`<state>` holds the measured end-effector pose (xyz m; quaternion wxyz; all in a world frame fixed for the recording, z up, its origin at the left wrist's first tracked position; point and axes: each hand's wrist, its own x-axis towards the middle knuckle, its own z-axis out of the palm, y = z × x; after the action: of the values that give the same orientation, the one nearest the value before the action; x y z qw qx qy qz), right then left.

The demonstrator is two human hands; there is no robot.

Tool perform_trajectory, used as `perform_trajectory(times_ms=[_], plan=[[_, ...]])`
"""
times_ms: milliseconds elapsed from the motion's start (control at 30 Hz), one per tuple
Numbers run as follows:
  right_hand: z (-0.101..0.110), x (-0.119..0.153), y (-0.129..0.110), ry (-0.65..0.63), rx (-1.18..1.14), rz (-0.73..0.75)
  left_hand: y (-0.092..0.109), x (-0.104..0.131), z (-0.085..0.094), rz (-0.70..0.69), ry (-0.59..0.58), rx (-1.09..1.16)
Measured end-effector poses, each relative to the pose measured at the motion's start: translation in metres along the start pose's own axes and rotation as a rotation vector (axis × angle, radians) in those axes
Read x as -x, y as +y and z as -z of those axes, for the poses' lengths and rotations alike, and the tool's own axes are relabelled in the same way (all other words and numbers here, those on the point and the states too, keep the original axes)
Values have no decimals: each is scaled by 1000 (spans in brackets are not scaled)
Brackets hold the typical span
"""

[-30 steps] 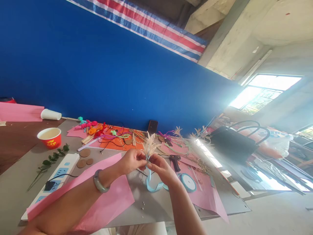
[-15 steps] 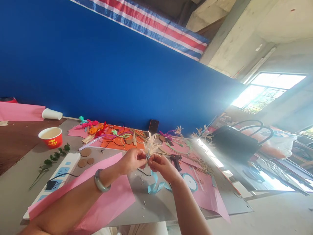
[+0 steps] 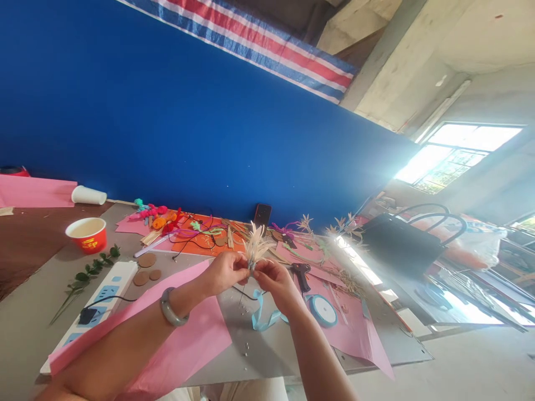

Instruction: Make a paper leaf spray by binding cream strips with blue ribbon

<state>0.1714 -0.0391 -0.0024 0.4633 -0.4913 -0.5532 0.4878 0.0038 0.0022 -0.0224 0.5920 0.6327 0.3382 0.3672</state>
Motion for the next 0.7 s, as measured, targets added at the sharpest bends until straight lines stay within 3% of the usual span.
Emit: perform_trajectory(times_ms=[133,333,567,700], plan=[[-1,0,2,44,17,33,-3,-2,1,-15,-17,25],[-2,2,-5,-3,51,33,0,-1,2,-4,-35,56],[-9,-3,8,94,-1,53,4,1,0,17,-32,43],[-8,-3,5,55,21,47,1,-1,1,5,-19,31]])
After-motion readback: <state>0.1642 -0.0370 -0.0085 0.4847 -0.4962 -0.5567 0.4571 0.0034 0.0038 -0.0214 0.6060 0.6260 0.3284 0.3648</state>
